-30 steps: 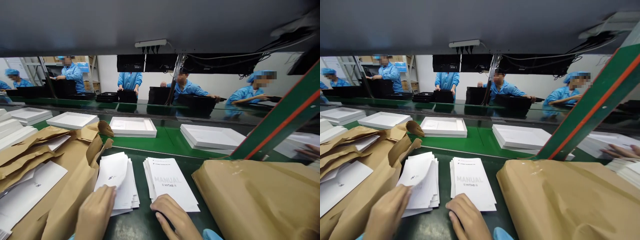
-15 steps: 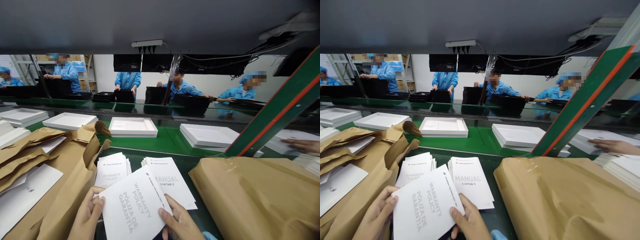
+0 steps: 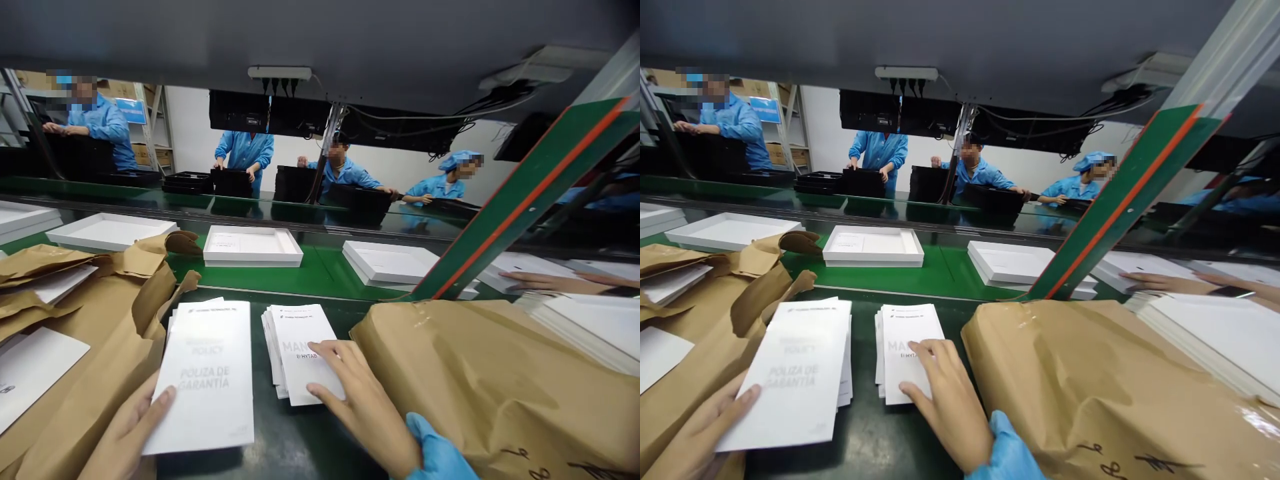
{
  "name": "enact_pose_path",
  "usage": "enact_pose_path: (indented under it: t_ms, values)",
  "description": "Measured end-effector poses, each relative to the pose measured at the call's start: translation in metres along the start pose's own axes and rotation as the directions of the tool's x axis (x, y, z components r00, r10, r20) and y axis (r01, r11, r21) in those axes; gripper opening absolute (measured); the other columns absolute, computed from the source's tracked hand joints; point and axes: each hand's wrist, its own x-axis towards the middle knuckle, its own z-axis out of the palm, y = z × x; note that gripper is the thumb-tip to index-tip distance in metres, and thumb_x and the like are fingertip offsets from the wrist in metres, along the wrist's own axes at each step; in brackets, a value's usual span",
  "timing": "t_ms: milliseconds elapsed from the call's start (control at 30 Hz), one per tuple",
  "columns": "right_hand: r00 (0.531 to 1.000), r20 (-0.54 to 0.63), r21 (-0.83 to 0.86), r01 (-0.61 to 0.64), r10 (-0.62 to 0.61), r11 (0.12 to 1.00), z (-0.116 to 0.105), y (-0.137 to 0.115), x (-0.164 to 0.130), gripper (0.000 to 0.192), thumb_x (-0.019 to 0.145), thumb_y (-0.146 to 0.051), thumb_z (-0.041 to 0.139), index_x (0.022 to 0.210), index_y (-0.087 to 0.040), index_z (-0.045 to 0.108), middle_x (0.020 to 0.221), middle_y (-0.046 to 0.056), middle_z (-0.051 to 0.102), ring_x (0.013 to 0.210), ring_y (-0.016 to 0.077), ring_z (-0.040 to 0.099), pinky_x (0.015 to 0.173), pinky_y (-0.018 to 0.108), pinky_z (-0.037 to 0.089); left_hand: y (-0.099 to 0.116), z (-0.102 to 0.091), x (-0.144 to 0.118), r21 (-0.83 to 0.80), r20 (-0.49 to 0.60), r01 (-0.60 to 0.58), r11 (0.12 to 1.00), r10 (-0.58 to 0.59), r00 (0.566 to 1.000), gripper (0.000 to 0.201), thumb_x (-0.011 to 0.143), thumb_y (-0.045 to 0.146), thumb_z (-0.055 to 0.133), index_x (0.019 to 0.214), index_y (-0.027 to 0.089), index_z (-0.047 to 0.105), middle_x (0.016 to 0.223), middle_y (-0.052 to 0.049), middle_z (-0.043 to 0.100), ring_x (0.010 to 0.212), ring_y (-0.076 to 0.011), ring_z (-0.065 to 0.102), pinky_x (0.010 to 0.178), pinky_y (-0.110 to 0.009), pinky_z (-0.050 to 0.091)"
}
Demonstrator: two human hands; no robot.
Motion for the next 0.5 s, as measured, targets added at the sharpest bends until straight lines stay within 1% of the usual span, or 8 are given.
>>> enact_pose_path:
  t_ms: [67,100,133,200,300,400,433,500]
  values:
    - [0.994,-0.005,-0.254,0.101,-0.106,0.962,0.007,-0.001,-0.003,0.049,0.063,-0.022,0.07,0.108,-0.013,0.051,0.102,0.015,0.052,0.096,0.032,0.045,0.078,0.049,0.042,0.001,0.001,0.0,-0.036,-0.053,-0.044,0.998,0.042,0.998,0.056,0.063,0.042,0.073,0.108,0.019,0.049,0.107,0.004,0.059,0.114,-0.0198,0.038,0.069,-0.014,0.049]
    - [0.99,0.008,-0.349,0.137,-0.143,0.927,0.011,-0.002,-0.005,0.052,0.058,-0.021,0.074,0.104,-0.012,0.054,0.098,0.015,0.054,0.092,0.0327,0.047,0.075,0.051,0.043,0.002,0.002,0.0,-0.041,-0.074,-0.053,0.998,0.05,0.996,0.053,0.062,0.042,0.073,0.105,0.02,0.051,0.107,0.004,0.059,0.114,-0.0198,0.039,0.068,-0.013,0.05]
    - [0.985,0.028,-0.418,0.166,-0.17,0.893,0.014,-0.004,-0.006,0.048,0.055,-0.019,0.075,0.099,-0.012,0.057,0.093,0.014,0.056,0.088,0.0323,0.049,0.073,0.052,0.044,0.002,0.004,-0.001,-0.045,-0.09,-0.058,0.997,0.054,0.994,0.052,0.062,0.043,0.074,0.103,0.02,0.052,0.106,0.004,0.06,0.113,-0.02,0.04,0.066,-0.012,0.05]
    - [0.98,0.084,-0.482,0.199,-0.182,0.853,0.017,-0.008,-0.008,0.032,0.059,-0.015,0.071,0.089,-0.015,0.06,0.085,0.01,0.058,0.082,0.0294,0.051,0.072,0.051,0.044,0.002,0.007,-0.003,-0.061,-0.097,-0.058,0.996,0.052,0.994,0.052,0.061,0.043,0.074,0.103,0.02,0.053,0.105,0.005,0.06,0.113,-0.0201,0.04,0.065,-0.011,0.05]
    - [0.977,0.171,-0.418,0.186,-0.125,0.889,0.01,-0.01,-0.006,0.019,0.068,-0.012,0.063,0.085,-0.019,0.06,0.081,0.006,0.059,0.079,0.0264,0.052,0.071,0.048,0.045,0.003,0.011,-0.006,-0.069,-0.084,-0.054,0.996,0.048,0.995,0.057,0.061,0.044,0.074,0.108,0.02,0.05,0.107,0.004,0.059,0.114,-0.0211,0.039,0.07,-0.013,0.05]
    - [0.965,0.237,-0.252,0.169,-0.108,0.953,-0.003,-0.005,-0.001,0.012,0.078,-0.014,0.051,0.085,-0.021,0.058,0.083,0.005,0.058,0.08,0.025,0.052,0.067,0.043,0.046,0.001,0.011,-0.006,-0.039,-0.025,-0.021,0.999,0.02,0.999,0.063,0.068,0.048,0.066,0.118,0.02,0.04,0.115,0.0,0.054,0.119,-0.0235,0.032,0.09,-0.025,0.042]
    - [0.972,0.204,-0.189,0.153,-0.114,0.97,-0.008,-0.002,0.001,0.013,0.082,-0.015,0.044,0.083,-0.02,0.057,0.082,0.005,0.057,0.08,0.024,0.053,0.066,0.04,0.047,-0.001,0.01,-0.005,-0.02,0.0,-0.016,1.0,0.016,1.0,0.064,0.071,0.049,0.063,0.121,0.019,0.036,0.119,-0.001,0.051,0.121,-0.024,0.028,0.096,-0.03,0.036]
    - [0.994,0.011,-0.085,0.108,-0.107,0.99,-0.017,0.004,0.003,0.021,0.087,-0.019,0.034,0.081,-0.019,0.053,0.081,0.007,0.056,0.079,0.0214,0.054,0.064,0.033,0.048,-0.009,0.007,-0.002,0.028,0.031,-0.042,0.999,0.041,0.999,0.062,0.076,0.049,0.058,0.124,0.02,0.031,0.125,-0.002,0.044,0.123,-0.0243,0.022,0.104,-0.038,0.021]
